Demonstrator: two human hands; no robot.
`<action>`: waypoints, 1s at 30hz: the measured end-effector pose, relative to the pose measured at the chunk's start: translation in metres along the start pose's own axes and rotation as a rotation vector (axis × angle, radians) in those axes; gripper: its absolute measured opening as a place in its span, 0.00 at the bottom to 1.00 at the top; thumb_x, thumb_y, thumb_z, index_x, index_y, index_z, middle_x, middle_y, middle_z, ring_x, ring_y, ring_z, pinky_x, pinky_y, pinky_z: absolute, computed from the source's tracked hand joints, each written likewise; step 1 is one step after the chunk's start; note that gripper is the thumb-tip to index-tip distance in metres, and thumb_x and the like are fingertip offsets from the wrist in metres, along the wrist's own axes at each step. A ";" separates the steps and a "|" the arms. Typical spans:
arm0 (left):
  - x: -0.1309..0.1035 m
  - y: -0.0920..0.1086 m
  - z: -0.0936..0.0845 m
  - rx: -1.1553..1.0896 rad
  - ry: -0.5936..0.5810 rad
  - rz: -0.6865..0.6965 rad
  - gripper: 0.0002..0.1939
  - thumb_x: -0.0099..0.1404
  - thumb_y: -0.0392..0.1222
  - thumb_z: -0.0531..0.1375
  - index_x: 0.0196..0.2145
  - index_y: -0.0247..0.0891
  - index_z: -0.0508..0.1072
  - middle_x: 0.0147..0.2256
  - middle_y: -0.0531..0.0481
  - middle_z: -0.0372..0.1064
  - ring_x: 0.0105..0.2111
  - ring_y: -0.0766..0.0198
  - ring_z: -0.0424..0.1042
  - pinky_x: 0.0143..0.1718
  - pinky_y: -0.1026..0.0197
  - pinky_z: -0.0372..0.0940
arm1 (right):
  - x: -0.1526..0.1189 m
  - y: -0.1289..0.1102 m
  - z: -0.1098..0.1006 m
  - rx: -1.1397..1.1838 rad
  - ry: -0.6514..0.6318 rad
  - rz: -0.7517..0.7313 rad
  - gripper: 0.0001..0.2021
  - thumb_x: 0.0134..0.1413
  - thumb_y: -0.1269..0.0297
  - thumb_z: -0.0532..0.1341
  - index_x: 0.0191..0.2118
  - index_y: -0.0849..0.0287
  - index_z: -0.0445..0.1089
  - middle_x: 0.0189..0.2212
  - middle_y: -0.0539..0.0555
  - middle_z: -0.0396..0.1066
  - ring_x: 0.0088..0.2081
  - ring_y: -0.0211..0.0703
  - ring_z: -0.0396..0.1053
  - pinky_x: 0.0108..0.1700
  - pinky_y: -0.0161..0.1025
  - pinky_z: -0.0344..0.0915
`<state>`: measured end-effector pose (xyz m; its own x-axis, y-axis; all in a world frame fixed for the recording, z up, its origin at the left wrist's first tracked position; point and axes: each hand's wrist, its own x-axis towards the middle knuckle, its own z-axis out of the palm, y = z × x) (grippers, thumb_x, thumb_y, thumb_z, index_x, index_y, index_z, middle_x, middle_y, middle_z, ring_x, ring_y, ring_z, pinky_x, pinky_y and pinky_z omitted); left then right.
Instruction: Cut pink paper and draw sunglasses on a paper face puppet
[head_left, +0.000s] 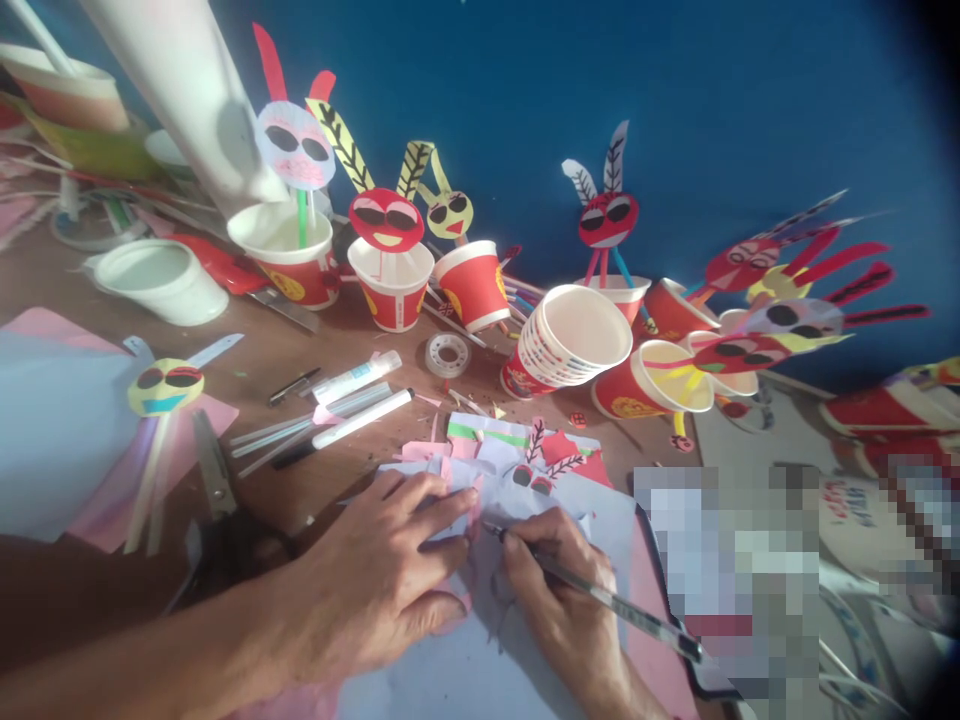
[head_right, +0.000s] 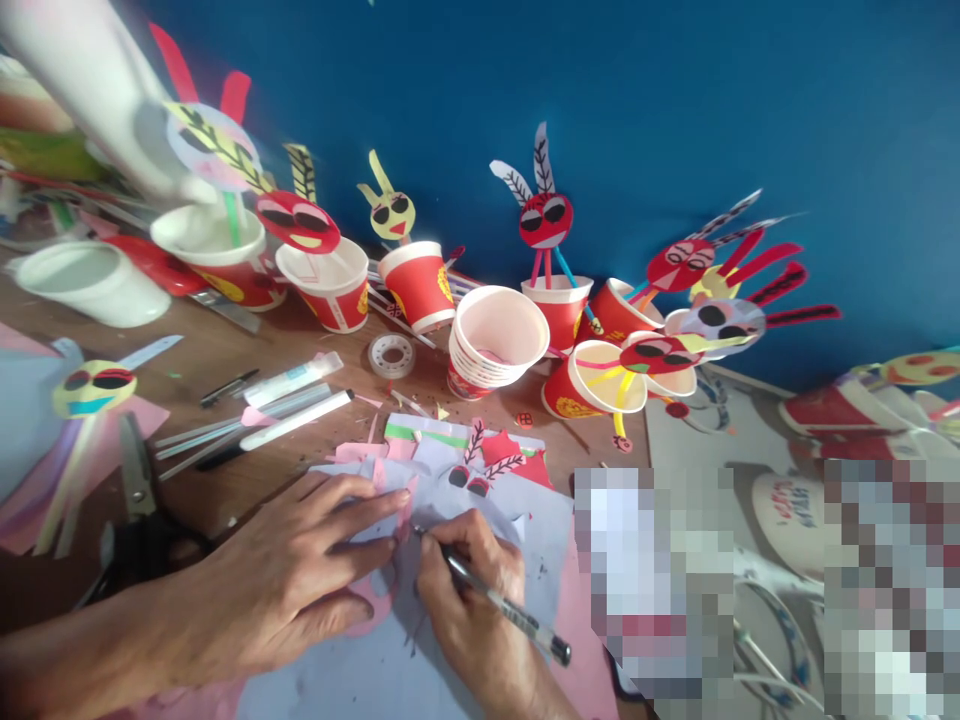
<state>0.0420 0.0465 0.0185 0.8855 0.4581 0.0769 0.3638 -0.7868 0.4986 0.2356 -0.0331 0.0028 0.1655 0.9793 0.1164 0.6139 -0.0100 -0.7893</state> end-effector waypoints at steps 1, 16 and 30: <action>0.000 0.000 0.000 -0.001 -0.005 -0.004 0.12 0.66 0.48 0.57 0.43 0.40 0.74 0.58 0.48 0.63 0.51 0.49 0.60 0.50 0.46 0.55 | 0.000 0.000 0.000 0.006 -0.014 0.002 0.06 0.57 0.68 0.58 0.29 0.56 0.63 0.15 0.43 0.64 0.15 0.32 0.61 0.19 0.29 0.59; -0.001 0.001 -0.003 -0.016 -0.028 -0.011 0.13 0.66 0.48 0.57 0.44 0.41 0.74 0.59 0.48 0.62 0.52 0.49 0.59 0.51 0.46 0.56 | 0.002 -0.002 0.006 -0.055 0.040 -0.020 0.08 0.58 0.65 0.57 0.27 0.55 0.63 0.12 0.43 0.64 0.12 0.34 0.60 0.17 0.30 0.58; -0.001 0.001 -0.001 -0.024 -0.028 -0.025 0.13 0.65 0.48 0.57 0.44 0.41 0.73 0.59 0.48 0.62 0.51 0.49 0.60 0.52 0.45 0.55 | 0.002 -0.002 0.007 0.013 0.038 -0.043 0.06 0.57 0.66 0.58 0.29 0.56 0.65 0.15 0.43 0.66 0.14 0.32 0.62 0.19 0.29 0.60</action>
<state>0.0410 0.0451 0.0197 0.8843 0.4652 0.0403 0.3789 -0.7654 0.5202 0.2289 -0.0296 0.0005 0.1688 0.9704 0.1729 0.6111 0.0346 -0.7908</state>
